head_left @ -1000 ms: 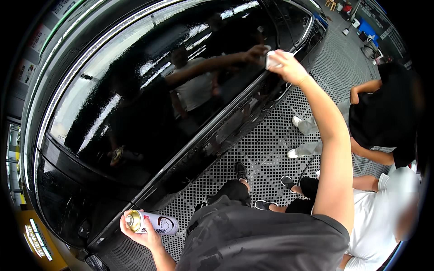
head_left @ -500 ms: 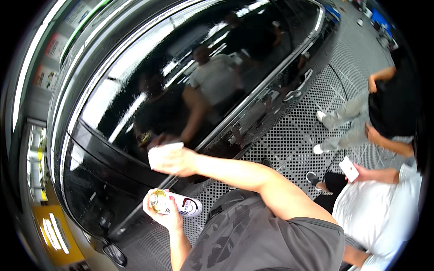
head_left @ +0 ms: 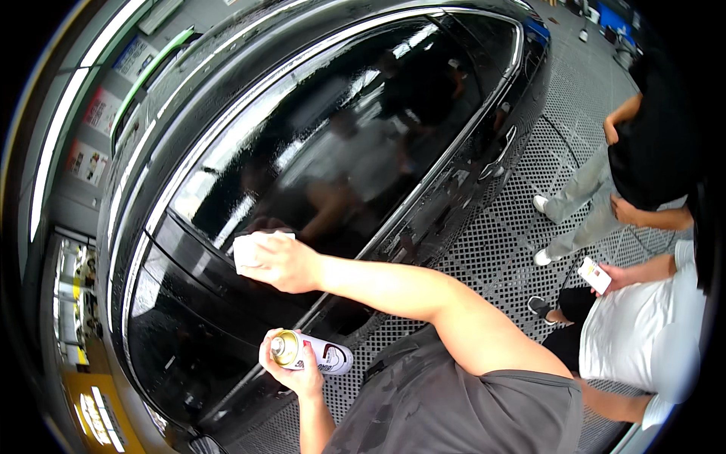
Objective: The person sprays a cleaning solution from a can onto the roof and side windows of a black car and wipes the surfaces with a white cloth. The person moves around the vehicle, repeatedly applying spray and wiping different sections of the roof and windows.
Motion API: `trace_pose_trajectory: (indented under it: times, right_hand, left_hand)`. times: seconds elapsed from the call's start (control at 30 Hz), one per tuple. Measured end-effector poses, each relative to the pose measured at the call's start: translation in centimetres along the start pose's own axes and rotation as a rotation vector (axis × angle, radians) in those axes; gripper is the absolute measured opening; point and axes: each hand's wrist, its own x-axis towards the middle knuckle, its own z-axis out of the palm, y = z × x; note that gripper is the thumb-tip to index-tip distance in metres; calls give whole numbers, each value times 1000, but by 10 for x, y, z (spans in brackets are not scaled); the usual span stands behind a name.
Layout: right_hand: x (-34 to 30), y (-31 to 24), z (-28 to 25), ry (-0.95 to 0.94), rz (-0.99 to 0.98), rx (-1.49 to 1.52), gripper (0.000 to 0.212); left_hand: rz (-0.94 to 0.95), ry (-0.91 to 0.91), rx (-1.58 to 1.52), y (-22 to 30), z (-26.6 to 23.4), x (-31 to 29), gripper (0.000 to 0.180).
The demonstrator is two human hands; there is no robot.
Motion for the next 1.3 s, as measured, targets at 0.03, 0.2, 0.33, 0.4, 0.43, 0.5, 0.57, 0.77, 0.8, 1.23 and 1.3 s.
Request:
trace_pose_trajectory:
  times: [0.03, 0.2, 0.33, 0.4, 0.43, 0.5, 0.57, 0.77, 0.8, 1.23, 1.3]
  right_hand:
    - [0, 5, -2, -21, -73, -94, 15]
    - [54, 187, -203, 630, 227, -683, 17]
    - [104, 48, -127, 74, 145, -836, 17]
    - [78, 22, -69, 94, 2, -498, 16]
    - [66, 18, -52, 55, -55, -396, 14]
    - [78, 1, -41, -45, -192, -142, 10]
    - [103, 41, -82, 56, -59, -400, 15]
    - [81, 223, -298, 323, 316, -865, 37]
    - [67, 221, -313, 214, 309, -877, 43]
    - [91, 320, -472, -38, 123, -514, 56]
    - [90, 335, -482, -113, 129, -526, 55]
  left_hand:
    - [31, -1, 29, 0, -6, 1, 68]
    - [-61, 75, -10, 8, -27, -14, 68]
    - [-117, 49, 23, 4, -28, -21, 67]
    - [-59, -39, -25, 7, 0, -2, 66]
    - [-37, -115, -32, 7, 11, 5, 66]
    - [-10, -132, -56, 20, 17, 16, 66]
    - [0, -99, -44, 33, 16, 24, 66]
    - [-102, 17, 90, 29, 91, 20, 64]
    - [-116, 15, 68, 26, 123, 19, 64]
    - [-78, -254, -91, 68, 422, 94, 71]
    - [-83, -256, -96, 68, 437, 97, 72]
